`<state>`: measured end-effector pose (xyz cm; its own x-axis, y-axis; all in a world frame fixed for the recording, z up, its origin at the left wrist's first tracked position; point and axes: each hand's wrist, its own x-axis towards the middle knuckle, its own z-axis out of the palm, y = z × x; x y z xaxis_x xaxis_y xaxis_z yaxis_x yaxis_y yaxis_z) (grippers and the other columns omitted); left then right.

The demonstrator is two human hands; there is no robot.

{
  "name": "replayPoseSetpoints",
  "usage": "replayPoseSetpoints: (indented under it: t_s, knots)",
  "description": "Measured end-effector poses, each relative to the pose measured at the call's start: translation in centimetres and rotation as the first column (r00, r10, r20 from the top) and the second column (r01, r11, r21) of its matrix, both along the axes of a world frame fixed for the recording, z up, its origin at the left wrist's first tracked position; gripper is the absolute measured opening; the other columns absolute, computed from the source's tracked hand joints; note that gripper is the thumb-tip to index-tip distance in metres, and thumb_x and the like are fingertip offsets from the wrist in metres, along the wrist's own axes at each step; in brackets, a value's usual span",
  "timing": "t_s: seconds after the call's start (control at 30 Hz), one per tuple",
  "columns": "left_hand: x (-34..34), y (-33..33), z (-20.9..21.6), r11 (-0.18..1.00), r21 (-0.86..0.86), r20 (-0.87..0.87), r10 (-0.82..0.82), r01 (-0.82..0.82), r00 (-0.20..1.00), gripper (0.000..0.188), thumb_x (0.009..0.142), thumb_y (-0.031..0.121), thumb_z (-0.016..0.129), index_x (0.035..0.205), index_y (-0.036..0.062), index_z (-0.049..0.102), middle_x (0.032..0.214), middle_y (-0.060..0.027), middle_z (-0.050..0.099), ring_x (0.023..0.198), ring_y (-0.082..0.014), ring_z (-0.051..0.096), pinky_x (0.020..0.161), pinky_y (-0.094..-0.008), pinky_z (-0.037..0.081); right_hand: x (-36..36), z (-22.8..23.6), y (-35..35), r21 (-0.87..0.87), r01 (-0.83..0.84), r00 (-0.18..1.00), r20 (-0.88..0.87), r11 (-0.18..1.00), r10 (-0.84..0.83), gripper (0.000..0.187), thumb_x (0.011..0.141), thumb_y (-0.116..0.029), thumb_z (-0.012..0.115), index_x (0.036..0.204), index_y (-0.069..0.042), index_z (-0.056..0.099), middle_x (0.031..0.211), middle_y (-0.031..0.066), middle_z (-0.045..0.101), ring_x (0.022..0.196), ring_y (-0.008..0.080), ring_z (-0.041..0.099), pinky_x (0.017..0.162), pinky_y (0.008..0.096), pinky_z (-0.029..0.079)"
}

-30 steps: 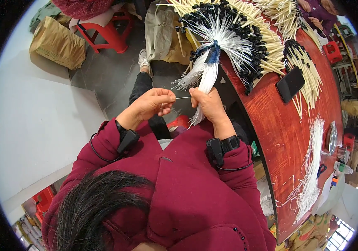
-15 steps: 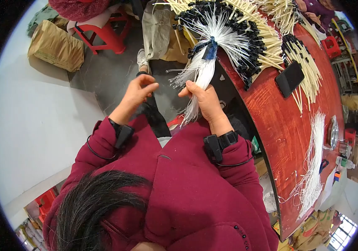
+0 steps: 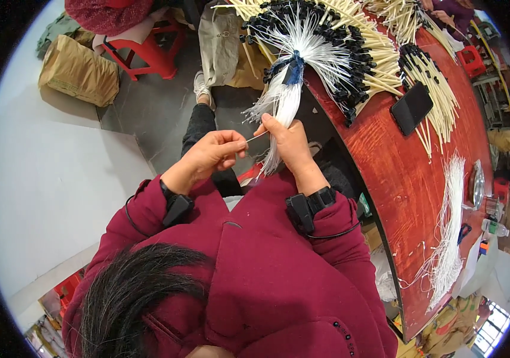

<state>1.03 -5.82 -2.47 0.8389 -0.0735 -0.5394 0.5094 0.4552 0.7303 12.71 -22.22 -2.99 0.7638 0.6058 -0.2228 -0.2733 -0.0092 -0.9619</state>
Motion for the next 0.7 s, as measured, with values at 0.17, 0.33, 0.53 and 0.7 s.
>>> replayPoseSetpoints:
  t_s: [0.17, 0.33, 0.53, 0.7]
  knots:
    - [-0.9, 0.2, 1.3, 0.999, 0.033, 0.058, -0.005, 0.003, 0.998, 0.014, 0.090, 0.019, 0.063, 0.090, 0.0055, 0.060, 0.078, -0.0007, 0.062, 0.052, -0.0029, 0.045, 0.044, -0.0169, 0.030, 0.3, -0.3, 0.0, -0.009, -0.019, 0.999, 0.032, 1.000, 0.019, 0.028, 0.088, -0.027, 0.062, 0.074, -0.003, 0.064, 0.067, 0.0023, 0.062, 0.062, 0.0093, 0.055, 0.060, 0.0257, 0.042]
    - [0.7, -1.4, 3.6, 0.995, -0.091, 0.205, 0.051, -0.033, 0.978, 0.013, 0.091, 0.018, 0.062, 0.092, 0.0049, 0.061, 0.077, 0.0000, 0.062, 0.053, -0.0027, 0.047, 0.044, -0.0165, 0.032, 0.2, -0.3, 0.2, -0.021, -0.014, 1.000, -0.001, 1.000, 0.014, 0.029, 0.089, -0.025, 0.061, 0.073, -0.001, 0.064, 0.066, 0.0031, 0.061, 0.061, 0.0107, 0.057, 0.061, 0.0257, 0.044]
    - [3.9, -3.0, 2.1, 0.963, -0.098, 0.303, 0.270, -0.252, 0.914, 0.013, 0.090, 0.016, 0.063, 0.093, 0.0031, 0.066, 0.079, 0.0001, 0.064, 0.060, -0.0043, 0.055, 0.048, -0.0173, 0.037, -0.4, -0.5, 0.3, 0.002, 0.069, 0.998, -0.002, 0.998, -0.069, 0.029, 0.090, -0.023, 0.060, 0.070, -0.003, 0.063, 0.062, 0.0007, 0.058, 0.058, 0.0099, 0.054, 0.056, 0.0252, 0.041]
    - [4.1, -1.4, -1.0, 0.776, 0.509, 0.446, 0.132, -0.372, 0.885, 0.011, 0.086, 0.012, 0.065, 0.091, 0.0035, 0.068, 0.083, -0.0048, 0.067, 0.063, -0.0122, 0.062, 0.052, -0.0240, 0.044, 0.0, -0.4, 0.1, -0.041, -0.025, 1.000, 0.012, 0.999, 0.026, 0.029, 0.090, -0.022, 0.059, 0.067, -0.004, 0.060, 0.061, -0.0001, 0.056, 0.056, 0.0092, 0.051, 0.054, 0.0247, 0.039]
